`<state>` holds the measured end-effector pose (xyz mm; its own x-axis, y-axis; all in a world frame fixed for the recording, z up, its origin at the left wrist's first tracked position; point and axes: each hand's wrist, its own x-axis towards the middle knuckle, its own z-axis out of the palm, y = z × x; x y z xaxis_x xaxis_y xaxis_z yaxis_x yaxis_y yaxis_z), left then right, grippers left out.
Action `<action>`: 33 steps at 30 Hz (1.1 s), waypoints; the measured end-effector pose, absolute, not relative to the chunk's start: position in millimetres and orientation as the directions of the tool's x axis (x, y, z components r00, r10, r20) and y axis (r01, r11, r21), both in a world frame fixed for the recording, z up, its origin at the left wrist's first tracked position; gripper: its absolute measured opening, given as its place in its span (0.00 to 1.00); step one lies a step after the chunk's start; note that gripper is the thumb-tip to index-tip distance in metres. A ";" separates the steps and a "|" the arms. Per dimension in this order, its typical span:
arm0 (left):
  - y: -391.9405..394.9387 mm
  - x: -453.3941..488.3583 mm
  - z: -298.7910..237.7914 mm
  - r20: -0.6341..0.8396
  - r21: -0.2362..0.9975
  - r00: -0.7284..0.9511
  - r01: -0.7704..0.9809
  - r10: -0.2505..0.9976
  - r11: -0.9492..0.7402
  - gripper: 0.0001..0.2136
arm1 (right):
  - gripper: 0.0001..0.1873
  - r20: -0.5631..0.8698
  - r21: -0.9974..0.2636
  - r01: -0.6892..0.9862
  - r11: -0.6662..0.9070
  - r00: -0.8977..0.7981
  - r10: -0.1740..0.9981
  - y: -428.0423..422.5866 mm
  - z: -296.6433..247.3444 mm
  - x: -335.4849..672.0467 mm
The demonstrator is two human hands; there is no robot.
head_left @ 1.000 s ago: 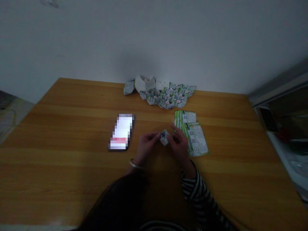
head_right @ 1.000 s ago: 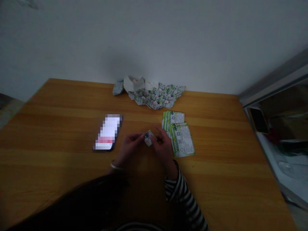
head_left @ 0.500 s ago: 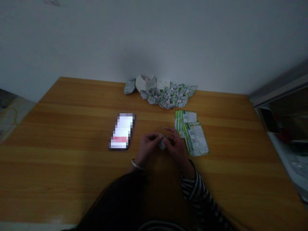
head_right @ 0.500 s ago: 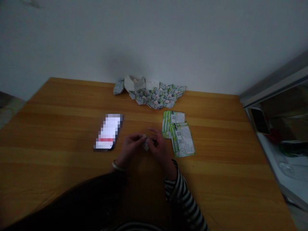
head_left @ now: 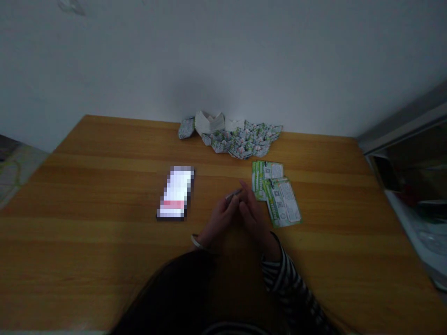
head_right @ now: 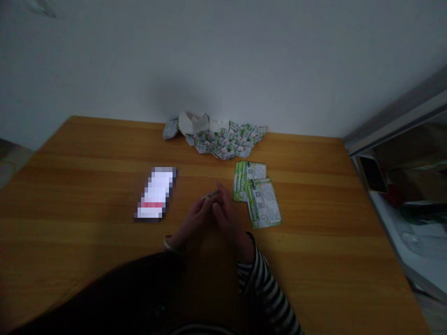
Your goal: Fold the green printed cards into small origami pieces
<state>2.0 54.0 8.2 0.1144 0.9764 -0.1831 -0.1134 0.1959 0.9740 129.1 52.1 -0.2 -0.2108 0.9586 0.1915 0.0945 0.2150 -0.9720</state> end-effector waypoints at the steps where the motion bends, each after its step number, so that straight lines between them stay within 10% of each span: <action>1: 55.1 0.5 9.0 -0.234 0.958 0.073 -0.152 0.970 0.242 0.25 | 0.27 0.200 -0.977 0.026 0.210 -0.218 0.955 52.0 0.2 128.1; 15: 53.5 7.4 11.7 -0.374 0.696 0.231 -0.569 0.898 0.437 0.24 | 0.15 0.428 -0.857 0.241 0.456 -0.162 0.889 56.9 -7.4 142.0; 23: 57.2 -10.2 16.9 -0.174 0.977 0.111 -0.105 0.978 0.186 0.25 | 0.12 0.187 -0.980 0.102 0.173 0.161 0.969 56.4 -11.7 142.8; 33: 57.9 -25.5 6.7 0.097 0.961 0.116 0.246 0.988 -0.123 0.11 | 0.13 0.097 -0.994 0.068 0.088 0.150 0.984 59.1 -2.1 140.4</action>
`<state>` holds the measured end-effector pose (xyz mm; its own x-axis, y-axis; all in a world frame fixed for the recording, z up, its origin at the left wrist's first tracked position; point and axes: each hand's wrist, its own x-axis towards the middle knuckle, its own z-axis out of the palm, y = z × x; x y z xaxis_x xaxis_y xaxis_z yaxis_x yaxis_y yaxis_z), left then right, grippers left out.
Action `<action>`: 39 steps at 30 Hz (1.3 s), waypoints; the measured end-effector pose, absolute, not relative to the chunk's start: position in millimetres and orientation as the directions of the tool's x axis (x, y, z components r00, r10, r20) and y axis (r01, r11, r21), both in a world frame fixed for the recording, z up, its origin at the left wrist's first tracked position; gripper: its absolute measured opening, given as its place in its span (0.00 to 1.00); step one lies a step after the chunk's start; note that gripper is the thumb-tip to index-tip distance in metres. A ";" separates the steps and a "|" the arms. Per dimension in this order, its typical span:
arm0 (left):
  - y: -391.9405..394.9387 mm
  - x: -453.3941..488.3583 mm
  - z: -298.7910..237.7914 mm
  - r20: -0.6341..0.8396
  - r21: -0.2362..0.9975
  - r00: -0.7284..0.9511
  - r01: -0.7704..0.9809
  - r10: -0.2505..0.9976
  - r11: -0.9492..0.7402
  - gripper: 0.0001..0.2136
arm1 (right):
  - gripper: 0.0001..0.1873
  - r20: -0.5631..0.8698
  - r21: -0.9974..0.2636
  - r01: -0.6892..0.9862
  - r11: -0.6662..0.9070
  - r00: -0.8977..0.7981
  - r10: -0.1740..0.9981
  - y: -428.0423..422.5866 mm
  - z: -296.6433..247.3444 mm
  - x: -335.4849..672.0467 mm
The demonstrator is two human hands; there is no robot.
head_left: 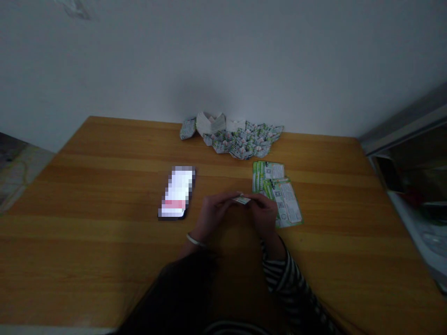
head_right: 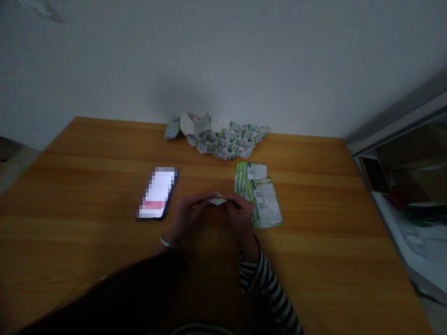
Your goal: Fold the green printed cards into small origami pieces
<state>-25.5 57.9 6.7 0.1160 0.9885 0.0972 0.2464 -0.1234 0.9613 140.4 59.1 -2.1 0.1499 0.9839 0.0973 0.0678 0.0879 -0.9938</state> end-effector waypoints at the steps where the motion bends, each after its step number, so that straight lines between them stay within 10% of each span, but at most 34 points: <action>1: 57.2 -24.7 6.2 0.138 0.952 0.102 0.262 0.985 -0.160 0.10 | 0.13 0.097 -0.994 0.069 0.088 0.151 0.984 58.7 -1.8 140.1; 10: 54.7 -18.6 7.7 0.303 0.913 0.009 0.285 0.953 -0.292 0.10 | 0.08 0.102 -0.995 0.000 0.102 0.098 0.990 61.0 -12.4 145.4; 30: 51.2 16.3 15.8 -0.357 0.859 -0.192 -0.453 0.914 0.240 0.15 | 0.12 -0.096 -0.961 -0.272 -0.041 0.193 0.976 61.5 0.0 127.2; 39: 50.6 14.7 15.0 -0.259 0.948 -0.190 -0.236 0.947 0.211 0.28 | 0.15 -0.186 -0.946 -0.276 -0.169 0.039 0.982 63.9 -2.9 131.5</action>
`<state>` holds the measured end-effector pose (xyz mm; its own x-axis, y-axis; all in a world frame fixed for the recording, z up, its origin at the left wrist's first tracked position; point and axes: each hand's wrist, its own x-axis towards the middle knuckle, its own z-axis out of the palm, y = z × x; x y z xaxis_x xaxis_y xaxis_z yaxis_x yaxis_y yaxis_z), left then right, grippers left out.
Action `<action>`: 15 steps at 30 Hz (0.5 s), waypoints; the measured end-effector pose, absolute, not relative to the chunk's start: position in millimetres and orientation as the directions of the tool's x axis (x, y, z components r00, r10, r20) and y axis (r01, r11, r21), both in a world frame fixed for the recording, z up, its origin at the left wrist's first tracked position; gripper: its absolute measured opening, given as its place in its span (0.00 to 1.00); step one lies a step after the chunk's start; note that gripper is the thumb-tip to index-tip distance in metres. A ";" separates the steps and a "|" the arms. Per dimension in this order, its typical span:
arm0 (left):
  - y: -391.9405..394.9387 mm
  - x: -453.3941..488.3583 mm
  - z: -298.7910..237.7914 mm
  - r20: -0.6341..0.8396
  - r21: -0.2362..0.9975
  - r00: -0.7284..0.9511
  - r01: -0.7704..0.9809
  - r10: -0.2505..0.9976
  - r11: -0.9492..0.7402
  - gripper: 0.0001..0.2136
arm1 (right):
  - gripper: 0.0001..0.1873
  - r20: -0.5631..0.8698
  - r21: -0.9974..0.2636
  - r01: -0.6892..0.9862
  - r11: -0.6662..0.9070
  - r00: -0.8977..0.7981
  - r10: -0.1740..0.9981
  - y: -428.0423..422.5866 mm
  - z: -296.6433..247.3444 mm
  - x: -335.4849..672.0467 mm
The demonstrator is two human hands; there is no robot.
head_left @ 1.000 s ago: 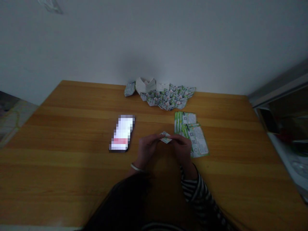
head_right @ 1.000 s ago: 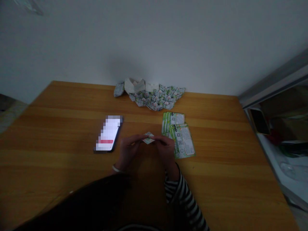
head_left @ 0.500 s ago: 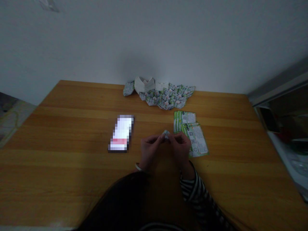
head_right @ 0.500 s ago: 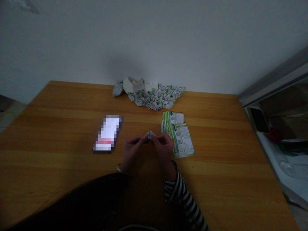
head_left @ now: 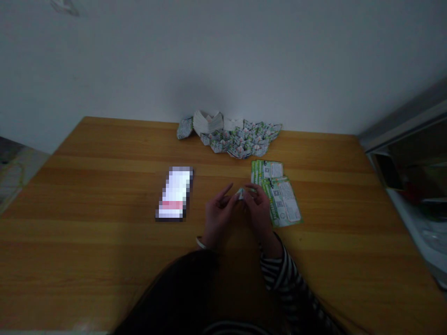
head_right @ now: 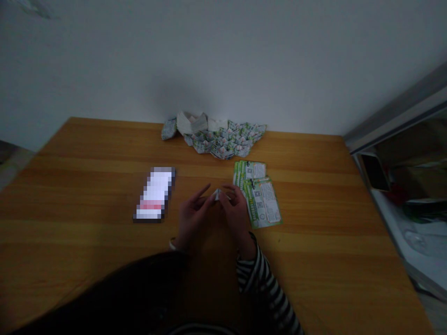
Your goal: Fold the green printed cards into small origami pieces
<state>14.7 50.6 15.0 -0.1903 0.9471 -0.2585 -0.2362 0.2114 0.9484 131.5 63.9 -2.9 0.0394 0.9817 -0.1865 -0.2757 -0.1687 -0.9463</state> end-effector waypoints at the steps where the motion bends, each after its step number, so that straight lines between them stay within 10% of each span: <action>1: 50.2 15.1 14.3 -0.241 0.956 -0.181 -0.213 0.954 0.201 0.28 | 0.16 -0.197 -0.946 -0.271 -0.178 0.044 0.979 64.0 -2.3 132.0; 15: 48.7 10.8 9.2 -0.302 0.919 -0.115 -0.301 0.946 0.256 0.30 | 0.18 -0.081 -0.997 -0.018 -0.082 -0.031 0.996 63.2 0.1 136.7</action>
<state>10.8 48.7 9.2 -0.1151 0.9464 -0.3017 -0.3007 0.2562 0.9187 136.7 63.2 0.1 -0.0309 0.9962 -0.0811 -0.0177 -0.0816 -0.9965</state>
